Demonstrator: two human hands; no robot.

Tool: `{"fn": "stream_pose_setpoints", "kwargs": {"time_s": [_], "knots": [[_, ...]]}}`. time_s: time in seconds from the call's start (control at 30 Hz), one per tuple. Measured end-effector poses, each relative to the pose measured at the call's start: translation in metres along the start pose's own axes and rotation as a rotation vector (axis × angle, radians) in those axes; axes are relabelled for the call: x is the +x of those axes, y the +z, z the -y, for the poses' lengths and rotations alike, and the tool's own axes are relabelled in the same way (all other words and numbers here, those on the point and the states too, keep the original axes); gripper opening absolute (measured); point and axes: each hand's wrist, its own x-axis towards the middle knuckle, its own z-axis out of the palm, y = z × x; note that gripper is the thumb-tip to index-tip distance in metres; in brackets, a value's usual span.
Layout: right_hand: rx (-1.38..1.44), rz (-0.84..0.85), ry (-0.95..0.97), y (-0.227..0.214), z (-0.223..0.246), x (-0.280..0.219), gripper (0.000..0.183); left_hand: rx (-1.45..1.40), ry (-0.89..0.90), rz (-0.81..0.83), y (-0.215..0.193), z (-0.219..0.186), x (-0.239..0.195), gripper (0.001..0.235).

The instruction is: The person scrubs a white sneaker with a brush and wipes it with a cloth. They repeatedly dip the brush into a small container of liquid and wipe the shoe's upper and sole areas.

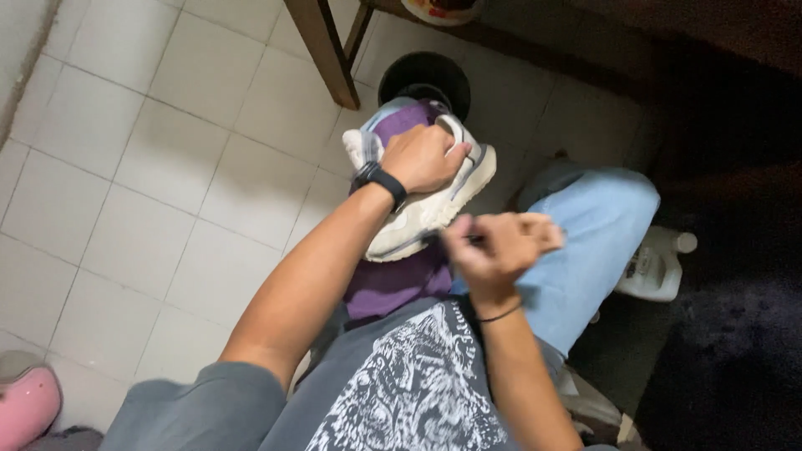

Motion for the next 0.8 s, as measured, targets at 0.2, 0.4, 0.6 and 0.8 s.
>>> {"fn": "stream_pose_setpoints", "kwargs": {"time_s": [0.2, 0.4, 0.6, 0.8], "knots": [[-0.044, -0.006, -0.010, -0.004, -0.008, 0.004, 0.027, -0.027, 0.004, 0.008, -0.006, -0.002, -0.008, 0.051], [-0.007, -0.006, -0.026, -0.003, 0.019, 0.009, 0.027, -0.027, -0.001, 0.012, -0.002, 0.002, -0.004, 0.051], [-0.057, 0.044, 0.084, -0.014, 0.018, -0.001, 0.030, -0.034, 0.003, 0.024, 0.002, 0.003, -0.012, 0.051], [-0.064, -0.008, 0.172, 0.001, -0.028, 0.010, 0.027, -0.038, 0.031, 0.003, -0.005, 0.004, -0.004, 0.052]]}}
